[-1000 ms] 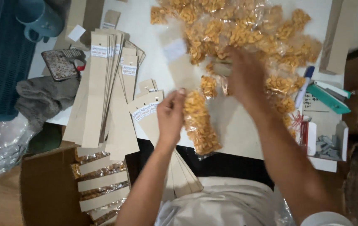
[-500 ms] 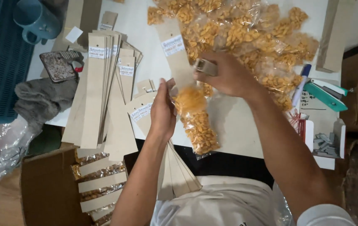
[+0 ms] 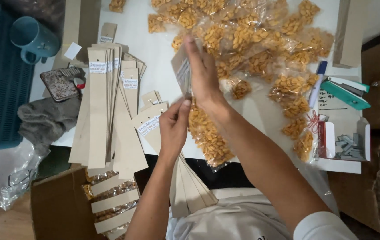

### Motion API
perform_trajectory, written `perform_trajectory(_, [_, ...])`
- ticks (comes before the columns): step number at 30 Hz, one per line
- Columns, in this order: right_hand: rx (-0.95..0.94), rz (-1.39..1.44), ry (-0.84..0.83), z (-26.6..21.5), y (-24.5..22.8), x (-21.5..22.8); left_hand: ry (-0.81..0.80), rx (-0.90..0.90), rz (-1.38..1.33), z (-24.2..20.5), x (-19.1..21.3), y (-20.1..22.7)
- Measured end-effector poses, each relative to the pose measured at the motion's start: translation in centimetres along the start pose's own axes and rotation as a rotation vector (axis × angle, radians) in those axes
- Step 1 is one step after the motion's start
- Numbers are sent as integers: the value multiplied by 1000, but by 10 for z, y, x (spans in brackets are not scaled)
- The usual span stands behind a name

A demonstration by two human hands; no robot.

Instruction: The person packages small, yellow, puffed snacks into clear plastic bags attached to cardboard backings. They use a handheld stapler to seal the top of each bag and then place the finished packages into a cardboard box.

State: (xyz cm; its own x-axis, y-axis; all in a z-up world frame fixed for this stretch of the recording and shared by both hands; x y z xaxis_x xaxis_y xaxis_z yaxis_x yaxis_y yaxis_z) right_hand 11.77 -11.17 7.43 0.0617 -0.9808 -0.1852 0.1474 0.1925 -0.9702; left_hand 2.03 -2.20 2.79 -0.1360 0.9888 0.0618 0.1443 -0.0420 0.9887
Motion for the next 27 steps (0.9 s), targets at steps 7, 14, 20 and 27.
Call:
perform_trajectory(7, [-92, -257, -154, 36, 41, 1, 193, 99, -15, 7, 17, -14])
perform_trajectory(14, [1038, -1530, 10, 88, 100, 73, 214, 443, -569, 10, 35, -4])
perform_trajectory(20, [44, -339, -495, 35, 0, 61, 243, 642, -755, 19, 27, 4])
perform_trajectory(27, [238, -736, -643, 30, 15, 47, 42, 523, -408, -4, 13, 73])
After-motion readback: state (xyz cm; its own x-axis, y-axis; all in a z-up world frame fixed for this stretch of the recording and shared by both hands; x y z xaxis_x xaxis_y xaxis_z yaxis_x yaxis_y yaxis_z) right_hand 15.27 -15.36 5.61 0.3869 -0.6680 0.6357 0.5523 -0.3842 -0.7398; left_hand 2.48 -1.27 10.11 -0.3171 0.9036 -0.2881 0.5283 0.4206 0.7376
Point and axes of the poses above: each hand's wrist, its own z-axis towards the middle knuckle, its own x-axis out of the back of the hand, y = z × x, the point moved 1 cm from there along z, towards the middle knuckle, and after that the axes turned 12 degrees about x, right-handed, at the moved point
